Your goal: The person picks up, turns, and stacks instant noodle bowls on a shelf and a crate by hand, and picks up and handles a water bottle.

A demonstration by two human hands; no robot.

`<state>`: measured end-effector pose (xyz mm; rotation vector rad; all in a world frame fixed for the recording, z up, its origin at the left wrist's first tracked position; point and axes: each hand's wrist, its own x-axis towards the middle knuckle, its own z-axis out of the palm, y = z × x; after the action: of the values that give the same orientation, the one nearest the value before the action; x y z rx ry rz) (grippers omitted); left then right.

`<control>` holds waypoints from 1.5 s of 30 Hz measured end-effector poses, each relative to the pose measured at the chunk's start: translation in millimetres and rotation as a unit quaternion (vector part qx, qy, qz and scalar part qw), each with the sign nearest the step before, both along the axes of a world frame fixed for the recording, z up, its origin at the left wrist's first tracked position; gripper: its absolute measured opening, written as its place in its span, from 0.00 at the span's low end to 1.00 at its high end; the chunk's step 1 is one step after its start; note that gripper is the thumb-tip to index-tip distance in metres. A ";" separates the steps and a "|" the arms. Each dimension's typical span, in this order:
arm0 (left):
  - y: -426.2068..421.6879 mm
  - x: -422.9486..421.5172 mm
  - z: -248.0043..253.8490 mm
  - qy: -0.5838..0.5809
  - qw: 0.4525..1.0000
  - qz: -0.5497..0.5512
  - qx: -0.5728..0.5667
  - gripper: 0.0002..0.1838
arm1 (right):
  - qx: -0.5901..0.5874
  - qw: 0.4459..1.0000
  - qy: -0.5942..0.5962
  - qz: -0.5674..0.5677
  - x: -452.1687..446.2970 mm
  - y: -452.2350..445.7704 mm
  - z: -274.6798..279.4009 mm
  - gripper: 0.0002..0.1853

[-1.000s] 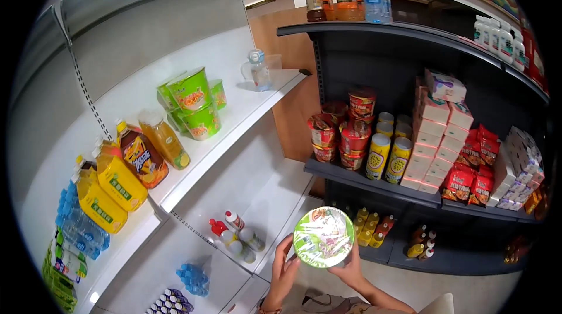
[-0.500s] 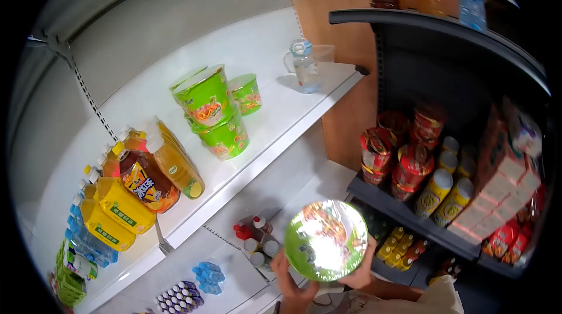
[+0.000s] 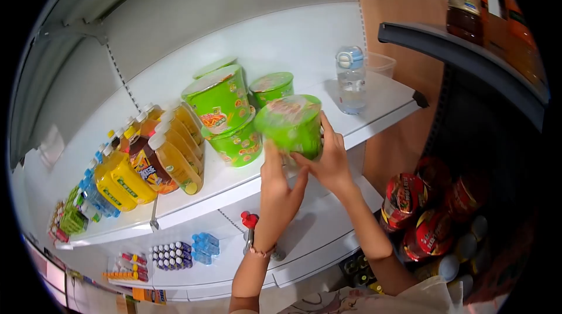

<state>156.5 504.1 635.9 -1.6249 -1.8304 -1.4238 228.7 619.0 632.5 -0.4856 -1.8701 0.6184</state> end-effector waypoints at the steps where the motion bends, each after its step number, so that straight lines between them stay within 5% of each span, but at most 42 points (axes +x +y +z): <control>1: 8.4 -4.1 -2.8 0.036 0.999 0.009 -0.010 0.38 | 0.025 0.999 0.015 -0.015 -7.3 8.3 -4.0 0.51; 9: 30.1 -5.3 0.2 -0.016 0.993 0.033 -0.111 0.36 | 0.076 0.995 0.047 -0.043 -31.6 36.4 -12.6 0.45; 12: 14.7 3.2 -2.6 0.025 0.985 -0.029 -0.166 0.35 | 0.085 0.994 0.048 -0.055 -35.9 42.0 -18.0 0.45; 15: -26.6 44.8 -1.8 0.199 0.959 0.034 -0.198 0.34 | 0.072 0.995 0.041 -0.059 -40.8 39.3 -15.6 0.45; 21: -127.0 89.7 -20.6 0.160 0.903 -0.147 -0.372 0.32 | 0.020 0.997 -0.001 -0.075 -45.8 25.2 -13.3 0.41; 24: -188.8 94.8 -8.2 0.080 0.910 -0.203 -0.354 0.31 | 0.061 0.990 0.092 -0.085 -50.9 17.4 -22.2 0.35; 25: -206.2 94.8 -14.0 0.073 0.934 -0.186 -0.296 0.29 | 0.043 0.987 0.129 -0.088 -50.9 9.4 -28.9 0.31; 29: -282.2 79.1 -44.2 -0.048 0.917 -0.143 -0.369 0.32 | 0.003 0.953 0.298 -0.050 -61.2 -49.1 -69.1 0.16; 32: -352.5 72.4 -117.5 -0.181 0.908 0.080 -0.368 0.31 | -0.014 0.966 0.251 0.056 -75.4 -126.7 -131.2 0.07; 34: -402.8 94.1 -188.1 -0.039 0.778 0.409 -0.475 0.33 | -0.083 0.965 0.100 0.230 -89.4 -177.8 -172.7 0.05; 36: -457.7 120.1 -221.6 -0.172 0.661 0.455 -0.571 0.33 | -0.184 0.916 -0.074 0.347 -104.3 -237.0 -182.5 0.05; 39: -530.6 135.7 -222.3 -0.524 0.615 0.316 -0.497 0.38 | -0.019 0.879 -0.170 0.445 -128.2 -302.5 -189.7 0.05; 42: -567.2 155.4 -242.0 -0.402 0.598 0.480 -0.500 0.35 | 0.000 0.849 -0.160 0.503 -157.3 -371.8 -184.6 0.05; 45: -590.6 140.6 -230.7 -0.386 0.654 0.487 -0.431 0.33 | 0.003 0.832 -0.169 0.529 -178.1 -452.8 -176.0 0.05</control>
<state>297.1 -86.5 405.3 0.2296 -3.3646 -0.6731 50.6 166.2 456.5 0.5748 -2.4089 1.3015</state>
